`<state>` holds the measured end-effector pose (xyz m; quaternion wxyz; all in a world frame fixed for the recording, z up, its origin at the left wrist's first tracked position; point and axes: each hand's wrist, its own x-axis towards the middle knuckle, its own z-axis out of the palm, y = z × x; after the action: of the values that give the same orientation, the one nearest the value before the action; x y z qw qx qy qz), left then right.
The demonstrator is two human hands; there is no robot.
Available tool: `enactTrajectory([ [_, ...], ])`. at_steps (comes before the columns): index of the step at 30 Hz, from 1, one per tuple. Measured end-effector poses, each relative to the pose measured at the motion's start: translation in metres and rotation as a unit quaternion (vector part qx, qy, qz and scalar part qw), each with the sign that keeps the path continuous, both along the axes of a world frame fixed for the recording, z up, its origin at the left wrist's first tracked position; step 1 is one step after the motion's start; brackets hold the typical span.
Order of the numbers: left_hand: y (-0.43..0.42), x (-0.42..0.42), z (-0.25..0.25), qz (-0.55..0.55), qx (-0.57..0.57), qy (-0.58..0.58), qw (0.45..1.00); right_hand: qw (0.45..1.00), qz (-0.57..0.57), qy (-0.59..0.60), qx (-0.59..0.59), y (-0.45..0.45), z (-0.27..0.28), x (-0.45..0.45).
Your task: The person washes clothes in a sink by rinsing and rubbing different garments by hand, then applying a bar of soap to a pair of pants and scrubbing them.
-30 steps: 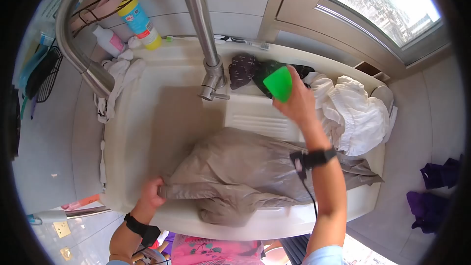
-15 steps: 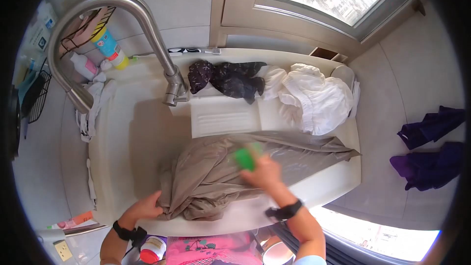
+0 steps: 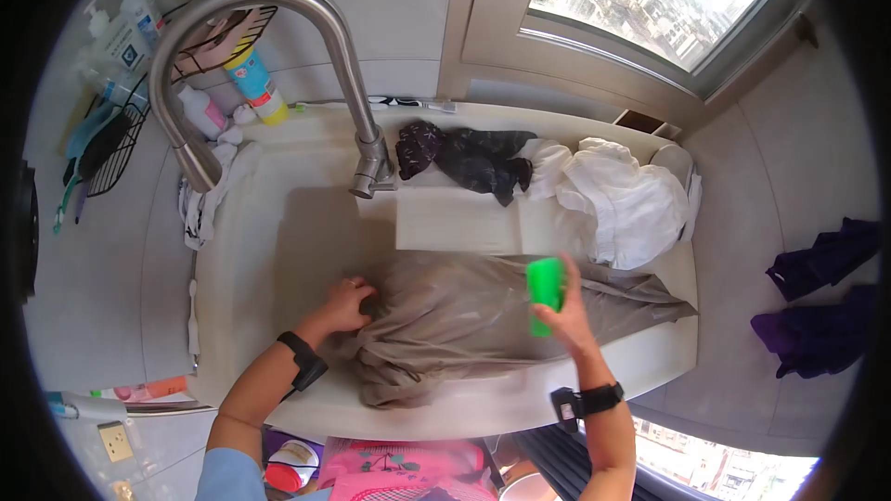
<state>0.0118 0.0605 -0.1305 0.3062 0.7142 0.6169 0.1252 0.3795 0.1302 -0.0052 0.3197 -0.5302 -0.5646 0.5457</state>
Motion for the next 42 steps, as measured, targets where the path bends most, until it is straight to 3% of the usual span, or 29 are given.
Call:
enactTrajectory([
  [2,0.006,0.001,-0.008,0.063,-0.161,-0.158,0.972,0.990,0.069,0.093,-0.077,0.003,-0.003,-0.034],
  [5,0.004,-0.011,-0.012,0.035,-0.230,-0.130,0.964,0.961,0.225,0.118,-0.111,0.017,-0.027,-0.078],
  [8,-0.017,-0.025,0.009,0.101,-0.169,-0.321,0.927,0.928,0.364,0.068,-0.053,0.021,-0.018,-0.136],
  [15,-0.036,-0.033,0.095,0.070,-0.010,-0.264,0.962,0.818,0.568,-0.086,0.028,0.021,0.007,-0.206],
  [17,-0.040,-0.033,0.099,0.104,0.016,-0.241,0.965,0.808,0.583,-0.086,0.006,0.021,0.017,-0.204],
  [20,-0.038,-0.032,0.068,0.145,0.047,-0.204,0.967,0.799,0.584,-0.100,0.104,0.025,0.045,-0.190],
  [23,-0.030,0.000,0.091,0.191,0.074,-0.178,0.962,0.841,0.504,-0.170,0.101,0.033,0.072,-0.157],
  [24,-0.031,0.013,0.099,0.126,0.117,-0.136,0.976,0.845,0.452,-0.245,0.148,0.037,0.065,-0.142],
  [26,-0.028,0.038,0.110,-0.004,0.209,-0.052,0.977,0.811,0.445,-0.280,0.257,0.043,0.048,-0.109],
  [27,-0.032,0.051,0.104,-0.077,0.202,-0.041,0.975,0.790,0.439,-0.297,0.309,0.043,0.036,-0.092],
  [29,-0.051,0.078,0.088,-0.224,0.186,-0.021,0.956,0.778,0.462,-0.333,0.265,0.032,0.008,-0.062],
  [31,-0.058,0.084,0.081,-0.253,0.139,-0.013,0.957,0.794,0.455,-0.314,0.253,0.017,0.002,-0.046],
  [35,-0.065,0.096,0.081,-0.260,0.105,0.032,0.959,0.867,0.298,-0.322,0.235,-0.013,0.019,-0.064],
  [39,-0.066,0.095,0.084,-0.250,0.097,-0.005,0.963,0.755,0.402,-0.495,0.151,-0.034,-0.009,-0.081],
  [42,-0.069,0.089,0.077,-0.221,0.105,-0.072,0.967,0.759,0.348,-0.517,0.189,0.000,0.020,-0.066],
])
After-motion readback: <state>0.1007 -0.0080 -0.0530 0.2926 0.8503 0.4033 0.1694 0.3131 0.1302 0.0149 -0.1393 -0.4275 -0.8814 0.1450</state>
